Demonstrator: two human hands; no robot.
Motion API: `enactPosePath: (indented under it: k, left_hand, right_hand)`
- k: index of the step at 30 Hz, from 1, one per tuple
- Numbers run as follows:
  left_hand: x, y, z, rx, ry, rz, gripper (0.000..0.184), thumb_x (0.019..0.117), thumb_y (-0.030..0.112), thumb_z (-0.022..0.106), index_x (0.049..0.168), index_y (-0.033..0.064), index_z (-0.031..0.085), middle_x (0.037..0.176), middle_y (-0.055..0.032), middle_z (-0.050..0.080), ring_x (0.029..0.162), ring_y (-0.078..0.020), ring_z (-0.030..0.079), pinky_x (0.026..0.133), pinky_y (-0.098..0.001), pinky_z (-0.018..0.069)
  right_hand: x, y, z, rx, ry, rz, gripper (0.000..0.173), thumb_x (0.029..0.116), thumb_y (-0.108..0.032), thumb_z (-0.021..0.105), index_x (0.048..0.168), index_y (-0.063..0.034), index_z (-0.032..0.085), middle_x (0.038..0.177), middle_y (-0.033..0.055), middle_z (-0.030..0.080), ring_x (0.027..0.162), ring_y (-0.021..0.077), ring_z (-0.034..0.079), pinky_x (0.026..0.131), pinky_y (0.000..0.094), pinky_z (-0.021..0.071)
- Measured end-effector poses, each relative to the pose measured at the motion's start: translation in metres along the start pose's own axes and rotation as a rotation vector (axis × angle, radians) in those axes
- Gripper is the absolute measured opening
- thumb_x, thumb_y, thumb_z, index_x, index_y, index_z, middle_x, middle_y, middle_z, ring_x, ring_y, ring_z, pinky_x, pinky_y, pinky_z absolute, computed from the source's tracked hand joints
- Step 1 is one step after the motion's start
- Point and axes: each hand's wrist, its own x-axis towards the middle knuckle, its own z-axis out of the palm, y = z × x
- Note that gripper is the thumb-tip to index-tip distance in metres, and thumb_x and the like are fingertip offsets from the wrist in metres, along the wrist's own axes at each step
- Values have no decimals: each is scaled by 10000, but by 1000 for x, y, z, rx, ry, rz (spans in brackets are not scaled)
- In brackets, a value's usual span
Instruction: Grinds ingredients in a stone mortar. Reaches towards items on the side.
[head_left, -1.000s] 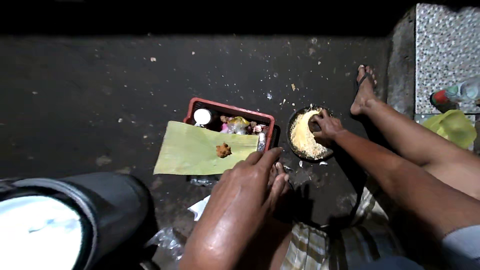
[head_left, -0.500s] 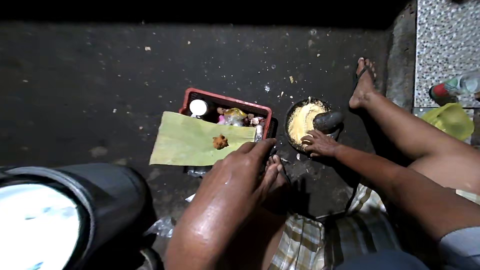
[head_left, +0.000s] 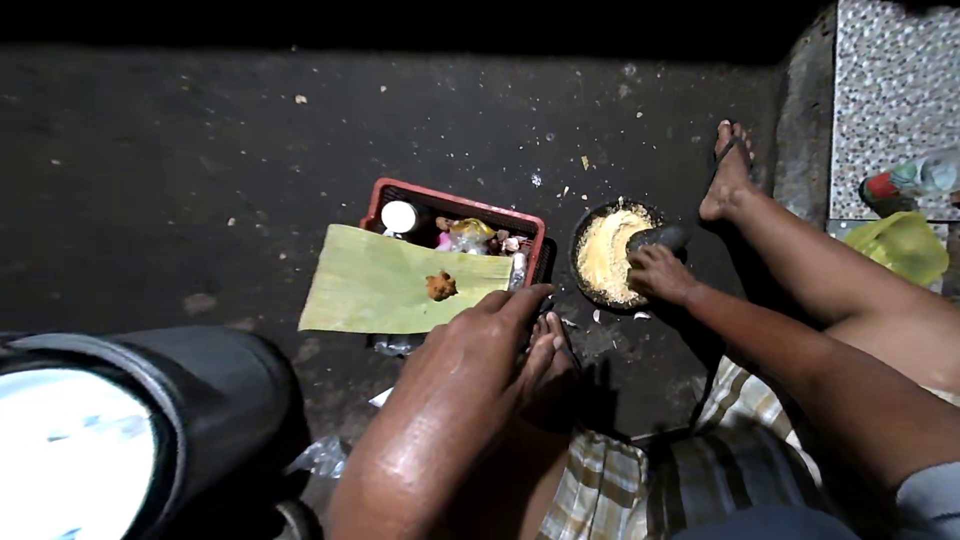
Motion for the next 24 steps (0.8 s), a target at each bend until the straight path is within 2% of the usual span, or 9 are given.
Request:
enactPosePath:
  k: [5, 7, 9, 12, 14, 18, 20, 22, 24]
  left_hand:
    - [5, 2, -2, 2, 2, -5, 470, 1005, 463, 519, 1394, 214, 607, 1094, -37, 688, 797, -216, 692, 663, -488, 576]
    - [5, 3, -2, -6, -3, -2, 466, 1005, 450, 517, 1398, 216, 604, 1100, -35, 686, 786, -207, 686, 658, -474, 578]
    - [5, 3, -1, -11, -12, -3, 463, 1013, 442, 519, 1400, 204, 604, 1100, -44, 684, 769, -206, 681, 652, -468, 574]
    - [4, 2, -1, -21, -28, -25, 451, 1007, 445, 540, 1394, 223, 607, 1095, -39, 684, 761, -209, 681, 648, -476, 579]
    - [6, 3, -1, -12, -28, -32, 448, 1004, 443, 539, 1398, 241, 603, 1096, -36, 687, 777, -209, 686, 655, -477, 581]
    - [8, 3, -3, 6, -73, -58, 437, 1026, 436, 538, 1413, 240, 588, 1143, -56, 683, 865, -235, 701, 729, -487, 582]
    - [5, 2, -3, -4, -61, -49, 438, 1023, 433, 546, 1410, 233, 590, 1138, -58, 684, 854, -236, 700, 720, -492, 579]
    - [0, -3, -3, -11, -22, -31, 442, 1012, 431, 544, 1401, 229, 602, 1096, -46, 683, 786, -213, 683, 667, -475, 572]
    - [-4, -5, -2, -23, -4, -27, 444, 1012, 435, 541, 1400, 228, 602, 1099, -46, 682, 775, -212, 680, 657, -474, 571]
  right_hand:
    - [9, 31, -44, -162, -88, 221, 726, 795, -189, 875, 1447, -310, 581, 1489, 219, 523, 1346, 510, 478, 1155, 704, 280]
    - [12, 40, -52, -193, -189, 212, 796, 814, -196, 870, 1510, -336, 511, 1500, 247, 505, 1296, 532, 517, 1141, 731, 284]
    - [19, 43, -57, -225, -280, 180, 838, 825, -319, 870, 1550, -320, 449, 1467, 270, 508, 1222, 520, 566, 1096, 718, 341]
    - [25, 31, -52, -178, -296, 202, 824, 821, -498, 837, 1531, -291, 472, 1454, 255, 507, 1271, 470, 554, 1043, 667, 426]
    - [31, 23, -42, -137, -272, 262, 773, 848, -502, 805, 1522, -308, 481, 1491, 245, 469, 1255, 480, 551, 944, 631, 509]
    - [46, -3, -39, 12, -283, 512, 681, 883, -464, 761, 1495, -305, 509, 1542, 291, 388, 1030, 482, 660, 805, 631, 560]
    - [41, -25, -46, 112, -261, 602, 636, 867, -506, 760, 1445, -337, 560, 1513, 291, 418, 954, 464, 676, 789, 638, 558]
    - [29, -49, -40, 150, -226, 555, 618, 860, -520, 766, 1429, -372, 579, 1477, 278, 454, 905, 427, 687, 766, 620, 570]
    - [15, -69, -26, 118, -262, 459, 599, 890, -494, 734, 1452, -376, 562, 1508, 232, 447, 983, 408, 675, 793, 594, 567]
